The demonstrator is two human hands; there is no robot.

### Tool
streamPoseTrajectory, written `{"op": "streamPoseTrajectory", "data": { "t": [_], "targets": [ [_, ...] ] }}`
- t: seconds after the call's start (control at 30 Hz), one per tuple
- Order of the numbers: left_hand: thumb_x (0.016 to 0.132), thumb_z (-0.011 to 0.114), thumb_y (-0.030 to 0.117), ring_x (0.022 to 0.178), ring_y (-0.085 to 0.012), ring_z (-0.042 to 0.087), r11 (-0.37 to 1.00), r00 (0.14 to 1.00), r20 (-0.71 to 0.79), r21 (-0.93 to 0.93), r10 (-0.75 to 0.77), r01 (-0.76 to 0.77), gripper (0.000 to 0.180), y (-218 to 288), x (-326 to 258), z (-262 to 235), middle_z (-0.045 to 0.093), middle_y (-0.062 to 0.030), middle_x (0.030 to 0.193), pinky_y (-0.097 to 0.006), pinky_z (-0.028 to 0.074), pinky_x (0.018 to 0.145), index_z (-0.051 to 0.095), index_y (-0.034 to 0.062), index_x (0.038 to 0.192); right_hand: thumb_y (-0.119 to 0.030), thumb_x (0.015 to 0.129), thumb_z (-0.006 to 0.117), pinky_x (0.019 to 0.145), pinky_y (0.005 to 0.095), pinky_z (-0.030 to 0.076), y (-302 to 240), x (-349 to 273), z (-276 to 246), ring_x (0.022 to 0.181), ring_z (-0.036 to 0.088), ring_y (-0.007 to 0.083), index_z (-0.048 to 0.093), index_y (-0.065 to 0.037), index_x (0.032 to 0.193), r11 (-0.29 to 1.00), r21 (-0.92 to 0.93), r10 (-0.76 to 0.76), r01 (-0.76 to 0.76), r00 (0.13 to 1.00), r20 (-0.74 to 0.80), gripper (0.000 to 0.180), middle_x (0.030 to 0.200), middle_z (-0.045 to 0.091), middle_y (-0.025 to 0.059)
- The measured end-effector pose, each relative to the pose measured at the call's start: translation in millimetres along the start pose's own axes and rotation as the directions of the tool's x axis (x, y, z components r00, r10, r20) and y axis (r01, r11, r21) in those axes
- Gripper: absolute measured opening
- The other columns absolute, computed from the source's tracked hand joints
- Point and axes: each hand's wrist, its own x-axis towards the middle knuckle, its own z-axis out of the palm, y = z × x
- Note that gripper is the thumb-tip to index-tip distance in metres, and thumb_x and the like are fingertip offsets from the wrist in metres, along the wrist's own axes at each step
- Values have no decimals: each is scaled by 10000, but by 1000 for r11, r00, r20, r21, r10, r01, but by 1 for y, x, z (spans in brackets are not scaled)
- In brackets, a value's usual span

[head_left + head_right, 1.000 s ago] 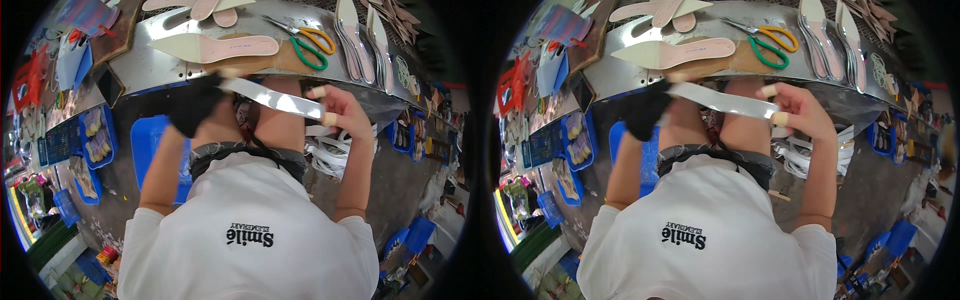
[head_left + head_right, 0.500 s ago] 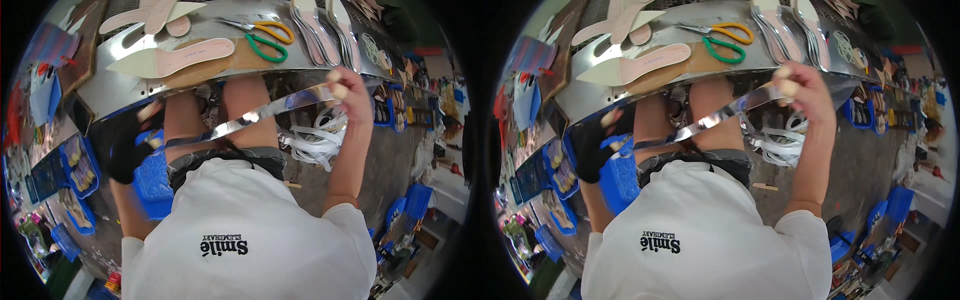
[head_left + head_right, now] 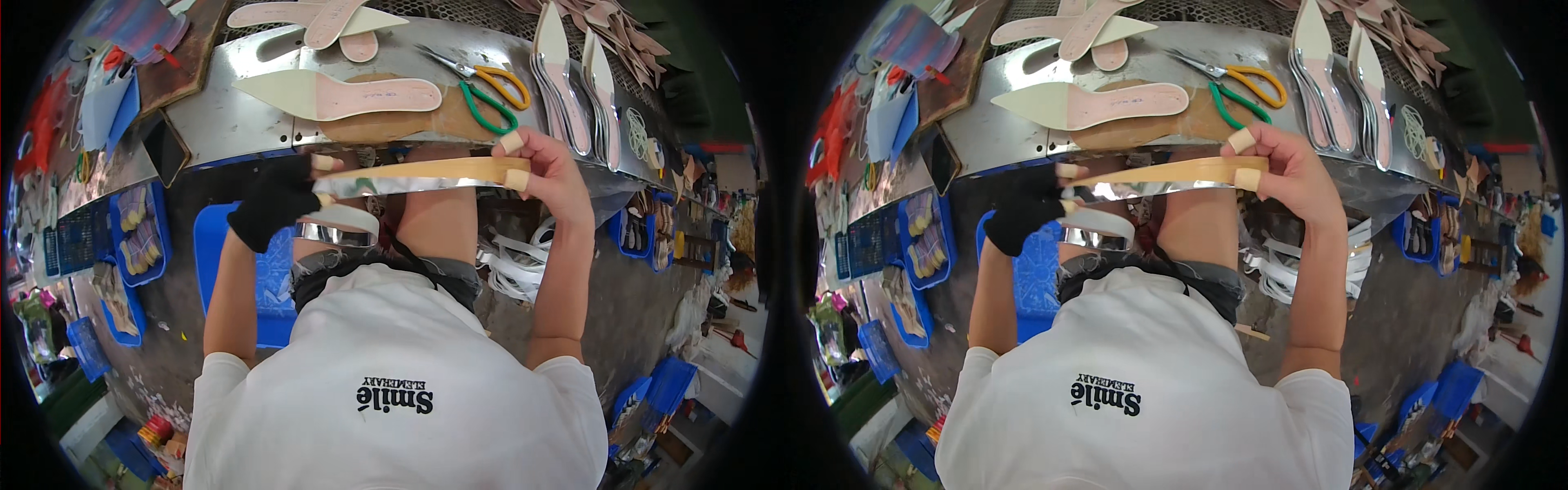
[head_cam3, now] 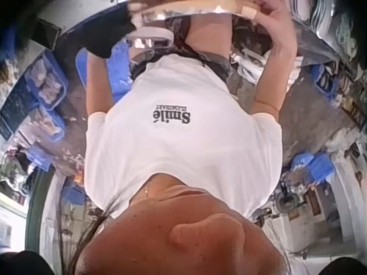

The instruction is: Applying and trimming protective plastic film on the insoles of high-heeled shoes.

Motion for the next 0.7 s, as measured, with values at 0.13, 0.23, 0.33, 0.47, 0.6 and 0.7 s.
{"op": "streamPoseTrajectory", "data": {
  "t": [0.13,0.23,0.33,0.47,0.6,0.7],
  "targets": [
    [696,753,75,963,-248,612,788,837,-102,414,537,-455,516,8,20,32,588,-123,1093,-327,513,809,553,58,1171,-6,755,650,737,228,444,-4,17,30,887,543,79,535,-24,1087,995,-58,-82,79,995,-52,352,993,572,14],
    [639,792,170,959,-330,582,754,790,-160,456,592,-472,639,48,29,63,567,-144,1039,-362,492,809,522,86,1212,-1,748,639,771,237,444,-9,27,45,906,542,86,529,-25,1093,985,-107,-139,136,990,-25,364,986,568,23],
    [645,784,203,1007,-329,549,696,735,-160,501,658,-514,714,58,32,82,559,-136,1016,-406,455,848,477,99,1282,-7,756,623,718,242,471,-12,31,47,802,564,84,536,-31,1077,992,-32,-120,118,991,-60,333,938,584,40],
    [724,720,127,988,-247,565,775,743,-256,355,619,-523,677,11,45,105,564,-107,1006,-367,463,852,427,80,1333,-16,789,595,567,249,481,-8,28,50,600,538,70,560,-36,1018,920,353,-105,171,975,-198,233,827,591,41],
    [768,689,118,920,-160,560,976,987,-100,-171,122,-138,615,20,29,99,553,-65,980,-304,470,800,425,69,1322,-37,818,579,556,234,462,6,24,24,547,491,66,569,-9,984,764,537,-156,358,910,-385,169,817,578,37],
    [823,611,83,703,-110,556,959,959,126,-162,254,-233,310,-22,31,71,579,-31,850,-242,476,645,556,-5,1115,-84,810,584,580,215,439,11,5,-24,532,434,59,558,-4,1037,757,415,-209,504,789,-577,242,854,561,28]
  ]
}}
